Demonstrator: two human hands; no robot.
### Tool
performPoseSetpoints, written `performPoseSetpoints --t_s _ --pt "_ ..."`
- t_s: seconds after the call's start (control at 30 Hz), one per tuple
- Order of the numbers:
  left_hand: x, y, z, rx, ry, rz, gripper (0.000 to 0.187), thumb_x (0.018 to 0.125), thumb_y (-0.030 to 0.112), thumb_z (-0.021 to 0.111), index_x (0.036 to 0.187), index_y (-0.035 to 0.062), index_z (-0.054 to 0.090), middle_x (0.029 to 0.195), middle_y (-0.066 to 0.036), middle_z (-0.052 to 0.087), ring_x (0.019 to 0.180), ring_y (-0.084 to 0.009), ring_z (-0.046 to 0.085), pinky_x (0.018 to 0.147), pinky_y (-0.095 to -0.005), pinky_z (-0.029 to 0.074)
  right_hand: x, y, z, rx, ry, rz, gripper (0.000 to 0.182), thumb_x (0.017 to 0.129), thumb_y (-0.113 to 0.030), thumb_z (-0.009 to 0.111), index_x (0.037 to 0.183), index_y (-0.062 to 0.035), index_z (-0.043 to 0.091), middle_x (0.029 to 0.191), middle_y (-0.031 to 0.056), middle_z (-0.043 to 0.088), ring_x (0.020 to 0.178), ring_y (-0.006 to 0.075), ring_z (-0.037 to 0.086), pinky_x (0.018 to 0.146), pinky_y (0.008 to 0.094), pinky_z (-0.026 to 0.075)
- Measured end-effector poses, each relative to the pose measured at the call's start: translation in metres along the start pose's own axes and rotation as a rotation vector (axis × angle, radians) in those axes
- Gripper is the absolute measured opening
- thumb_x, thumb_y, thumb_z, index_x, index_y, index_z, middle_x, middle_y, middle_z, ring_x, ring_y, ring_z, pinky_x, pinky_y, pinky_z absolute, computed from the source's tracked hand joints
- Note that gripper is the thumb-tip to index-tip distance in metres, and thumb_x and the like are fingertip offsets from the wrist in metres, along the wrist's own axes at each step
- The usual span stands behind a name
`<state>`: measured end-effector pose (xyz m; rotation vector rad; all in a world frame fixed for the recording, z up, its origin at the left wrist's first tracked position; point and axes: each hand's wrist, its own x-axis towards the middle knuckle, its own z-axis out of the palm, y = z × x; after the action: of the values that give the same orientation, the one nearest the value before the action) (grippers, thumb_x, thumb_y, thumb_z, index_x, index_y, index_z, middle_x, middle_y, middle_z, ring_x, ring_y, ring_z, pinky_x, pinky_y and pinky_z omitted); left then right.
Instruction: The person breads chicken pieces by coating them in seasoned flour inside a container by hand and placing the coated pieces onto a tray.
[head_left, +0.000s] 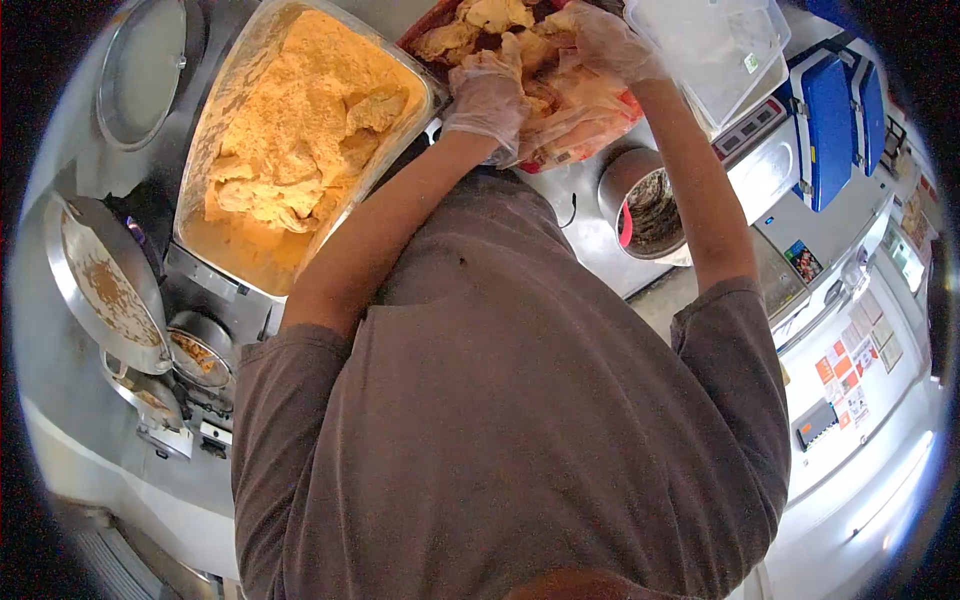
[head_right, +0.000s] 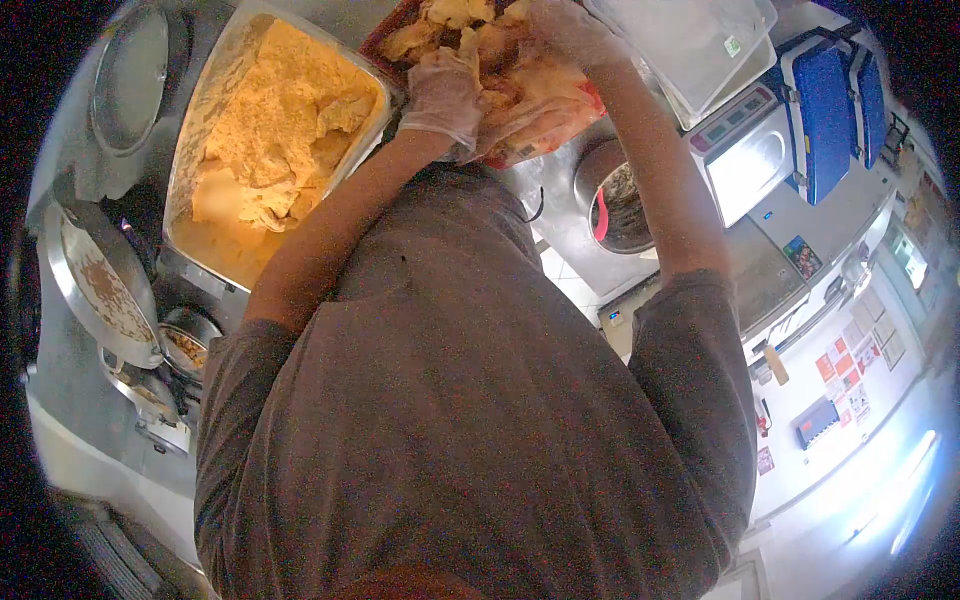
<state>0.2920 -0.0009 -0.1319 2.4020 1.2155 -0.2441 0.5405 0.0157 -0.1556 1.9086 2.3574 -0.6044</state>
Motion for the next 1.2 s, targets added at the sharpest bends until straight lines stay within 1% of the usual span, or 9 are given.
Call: performPoseSetpoints --t_s 0.2,0.3,0.43,0.53,0.63,0.73,0.83,0.93,1.2 --pt "-0.015 0.007 0.014 0.118 0.065 0.133 0.051 0.090 0.024 0.059 0.138 0.0082 0.058 0.123 -0.017 0.061 0.118 -0.0348 0.056 0.085 -0.0568 0.044 0.035 -0.081 -0.096 -0.566 -0.586 0.132 0.027 0.087 -0.019 0.061 0.110 -0.0079 0.066 0.107 0.0124 0.070 0.104 0.0270 0.067 0.091 0.0424 0.053" --pt "-0.016 0.015 0.025 0.187 0.113 0.171 0.062 0.086 0.025 0.063 0.146 0.0142 0.050 0.106 -0.011 0.062 0.105 -0.0311 0.059 0.070 -0.0511 0.045 0.038 -0.080 -0.073 -0.094 0.344 -0.223 0.021 0.087 -0.019 0.059 0.103 -0.0084 0.066 0.099 0.0142 0.070 0.094 0.0268 0.068 0.086 0.0415 0.054" --pt "-0.019 0.019 0.043 0.134 0.136 0.136 0.057 0.086 0.026 0.063 0.141 0.0162 0.053 0.104 -0.010 0.062 0.102 -0.0298 0.060 0.068 -0.0504 0.045 0.051 -0.077 -0.033 -0.851 0.070 -0.543 0.021 0.093 -0.014 0.052 0.106 -0.0018 0.063 0.094 0.0171 0.069 0.088 0.0276 0.067 0.083 0.0379 0.055" --pt "-0.016 0.021 0.060 0.047 0.093 0.074 0.059 0.089 0.024 0.060 0.146 0.0141 0.049 0.112 -0.013 0.062 0.106 -0.0320 0.061 0.074 -0.0513 0.045 0.049 -0.050 0.010 0.601 0.094 -0.049 0.025 0.098 -0.015 0.049 0.110 0.0012 0.063 0.105 0.0186 0.069 0.098 0.0281 0.068 0.092 0.0390 0.055" --pt "-0.021 0.023 0.033 0.034 0.011 0.092 0.060 0.095 0.020 0.054 0.153 0.0109 0.043 0.129 -0.020 0.061 0.113 -0.0360 0.063 0.085 -0.0534 0.046 0.039 -0.099 -0.084 -0.221 -0.443 0.194 0.030 0.103 -0.018 0.044 0.121 0.0025 0.060 0.120 0.0180 0.068 0.117 0.0240 0.064 0.104 0.0378 0.050" --pt "-0.022 0.021 0.022 0.032 -0.026 0.075 0.063 0.095 0.020 0.053 0.156 0.0139 0.039 0.126 -0.019 0.062 0.111 -0.0353 0.063 0.084 -0.0525 0.046 0.038 -0.015 0.040 -0.883 0.326 -0.304 0.031 0.103 -0.016 0.045 0.125 0.0026 0.058 0.131 0.0185 0.064 0.128 0.0221 0.059 0.108 0.0383 0.047" --pt "-0.022 0.022 0.022 0.069 -0.048 0.067 0.063 0.095 0.022 0.054 0.156 0.0173 0.039 0.120 -0.017 0.062 0.111 -0.0341 0.061 0.084 -0.0517 0.046 0.046 -0.035 0.022 0.066 0.063 0.048 0.039 0.103 -0.017 0.049 0.137 0.0011 0.054 0.137 0.0189 0.062 0.130 0.0221 0.057 0.111 0.0376 0.045" --pt "-0.024 0.022 0.015 0.066 -0.021 0.077 0.062 0.094 0.024 0.057 0.154 0.0183 0.043 0.117 -0.016 0.062 0.109 -0.0333 0.061 0.084 -0.0508 0.046 0.054 -0.090 -0.038 -0.773 -0.634 0.193 0.053 0.102 -0.020 0.054 0.152 -0.0054 0.046 0.147 0.0185 0.057 0.133 0.0219 0.056 0.116 0.0372 0.040" --pt "-0.051 0.000 -0.050 -0.213 0.083 0.138 0.059 0.088 0.042 0.066 0.130 0.0008 0.060 0.102 -0.019 0.069 0.099 -0.0344 0.068 0.081 -0.0468 0.055 0.067 -0.083 -0.090 0.130 -0.388 -0.020 0.039 0.100 -0.029 0.060 0.131 -0.0058 0.060 0.122 0.0196 0.067 0.114 0.0285 0.064 0.101 0.0370 0.048"
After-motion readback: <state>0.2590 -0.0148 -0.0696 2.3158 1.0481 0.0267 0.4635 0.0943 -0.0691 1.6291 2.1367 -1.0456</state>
